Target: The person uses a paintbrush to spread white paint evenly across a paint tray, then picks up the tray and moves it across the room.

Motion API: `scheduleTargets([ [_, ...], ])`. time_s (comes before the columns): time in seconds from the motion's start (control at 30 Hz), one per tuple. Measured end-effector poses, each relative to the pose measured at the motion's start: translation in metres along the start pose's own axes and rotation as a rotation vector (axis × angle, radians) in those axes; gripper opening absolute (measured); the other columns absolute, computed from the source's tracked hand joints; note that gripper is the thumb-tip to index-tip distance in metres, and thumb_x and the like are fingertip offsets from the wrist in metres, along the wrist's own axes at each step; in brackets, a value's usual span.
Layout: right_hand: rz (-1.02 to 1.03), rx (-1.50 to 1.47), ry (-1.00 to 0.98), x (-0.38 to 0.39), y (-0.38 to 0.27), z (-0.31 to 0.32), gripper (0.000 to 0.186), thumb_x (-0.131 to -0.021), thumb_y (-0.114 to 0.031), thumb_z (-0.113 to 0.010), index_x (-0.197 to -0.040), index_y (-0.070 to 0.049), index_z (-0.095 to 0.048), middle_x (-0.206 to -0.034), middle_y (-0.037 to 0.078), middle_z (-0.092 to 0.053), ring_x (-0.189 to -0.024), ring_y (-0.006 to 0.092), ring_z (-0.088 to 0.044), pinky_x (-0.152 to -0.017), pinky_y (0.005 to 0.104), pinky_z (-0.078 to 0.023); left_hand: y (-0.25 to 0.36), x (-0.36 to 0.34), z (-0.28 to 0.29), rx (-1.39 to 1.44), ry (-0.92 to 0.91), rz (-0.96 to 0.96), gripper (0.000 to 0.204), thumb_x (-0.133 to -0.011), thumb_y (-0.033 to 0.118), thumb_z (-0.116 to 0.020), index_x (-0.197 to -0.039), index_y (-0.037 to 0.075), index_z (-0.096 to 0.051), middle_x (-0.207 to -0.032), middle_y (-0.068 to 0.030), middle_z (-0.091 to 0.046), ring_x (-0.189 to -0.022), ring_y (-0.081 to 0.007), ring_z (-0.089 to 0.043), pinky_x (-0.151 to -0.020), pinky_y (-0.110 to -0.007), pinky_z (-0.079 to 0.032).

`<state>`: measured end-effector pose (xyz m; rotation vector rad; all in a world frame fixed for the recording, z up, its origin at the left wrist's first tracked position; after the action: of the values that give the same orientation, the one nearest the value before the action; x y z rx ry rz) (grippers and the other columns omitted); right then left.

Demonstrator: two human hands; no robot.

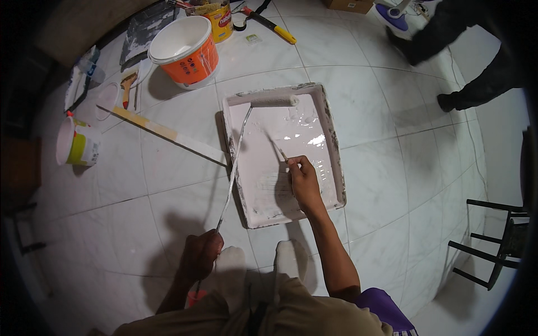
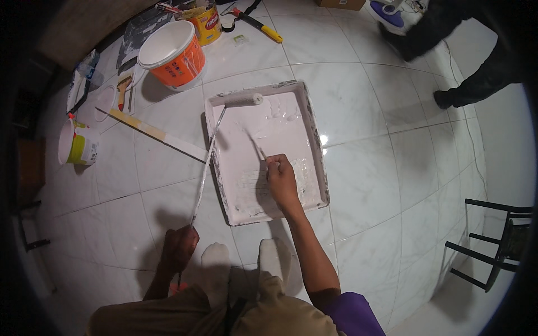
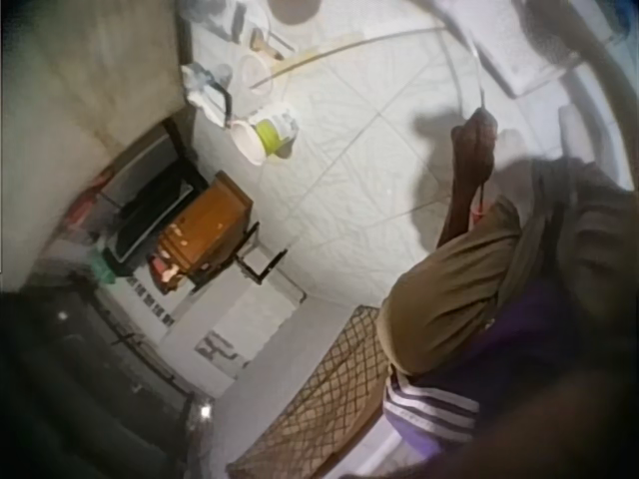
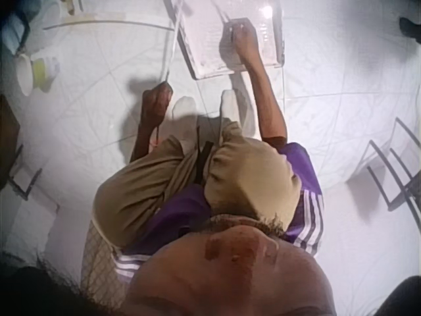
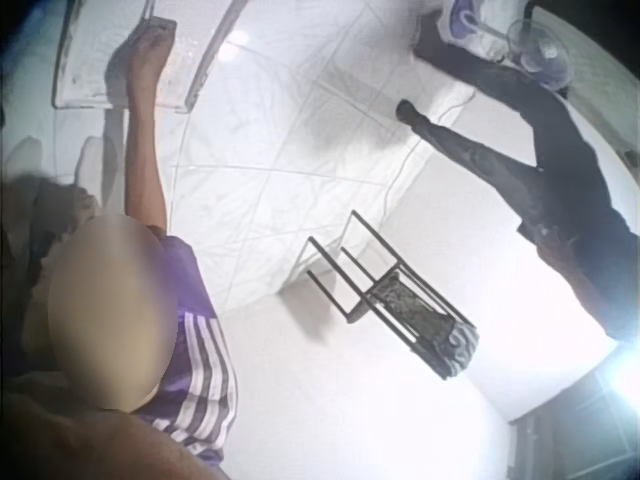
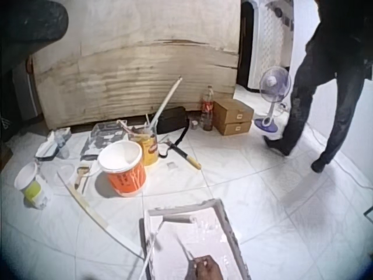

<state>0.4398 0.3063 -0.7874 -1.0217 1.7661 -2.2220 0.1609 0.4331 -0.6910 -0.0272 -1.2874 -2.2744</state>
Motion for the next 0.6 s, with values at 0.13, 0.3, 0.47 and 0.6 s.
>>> scheduleTargets([
  [0.13,0.081,-0.052,0.203,-0.011,0.008,0.000,0.016,-0.106,-0.016,-0.050,-0.105,-0.001,-0.057,-0.064,-0.005,-0.046,-0.055,0.0040,-0.038,-0.050,0.0256,-0.031,0.013,-0.005,0.006,0.108,-0.047,0.096,0.039,-0.101,0.028,-0.042,-0.074,0.004,-0.055,-0.059,-0.0110,-0.053,-0.051,-0.0293,-0.056,-0.056,-0.039,-0.045],
  [0.3,0.073,0.040,0.023,-0.003,0.010,-0.003,0.016,-0.105,-0.013,-0.048,-0.106,-0.001,-0.057,-0.069,-0.001,-0.050,-0.060,0.0070,-0.043,-0.055,0.0273,-0.037,0.002,-0.001,0.004,0.006,-0.023,-0.016,0.037,-0.101,0.026,-0.041,-0.074,0.004,-0.055,-0.060,-0.0111,-0.053,-0.052,-0.0293,-0.057,-0.056,-0.039,-0.045],
  [0.47,0.050,0.079,-0.078,0.002,0.009,-0.011,0.017,-0.105,-0.014,-0.046,-0.106,-0.001,-0.058,-0.071,0.002,-0.053,-0.063,0.0093,-0.048,-0.058,0.0284,-0.040,0.000,0.001,0.005,-0.023,-0.018,0.009,0.038,-0.101,0.026,-0.041,-0.073,0.004,-0.054,-0.059,-0.0105,-0.053,-0.051,-0.0287,-0.056,-0.055,-0.038,-0.044],
  [0.6,0.105,0.019,0.123,-0.011,0.014,-0.007,0.021,-0.105,-0.015,-0.046,-0.106,0.001,-0.058,-0.069,0.002,-0.052,-0.062,0.0092,-0.046,-0.057,0.0291,-0.040,0.006,-0.002,0.005,0.065,-0.036,0.060,0.037,-0.100,0.026,-0.042,-0.073,0.004,-0.054,-0.058,-0.0098,-0.052,-0.050,-0.0275,-0.054,-0.054,-0.038,-0.043],
])
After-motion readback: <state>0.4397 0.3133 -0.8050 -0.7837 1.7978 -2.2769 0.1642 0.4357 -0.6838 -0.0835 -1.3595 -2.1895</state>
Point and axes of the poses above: each hand's wrist, its own x-axis away from the middle knuckle, its own z-axis out of the back of the hand, y = z × x, the point moved 1 cm from there along -x, towards the middle knuckle
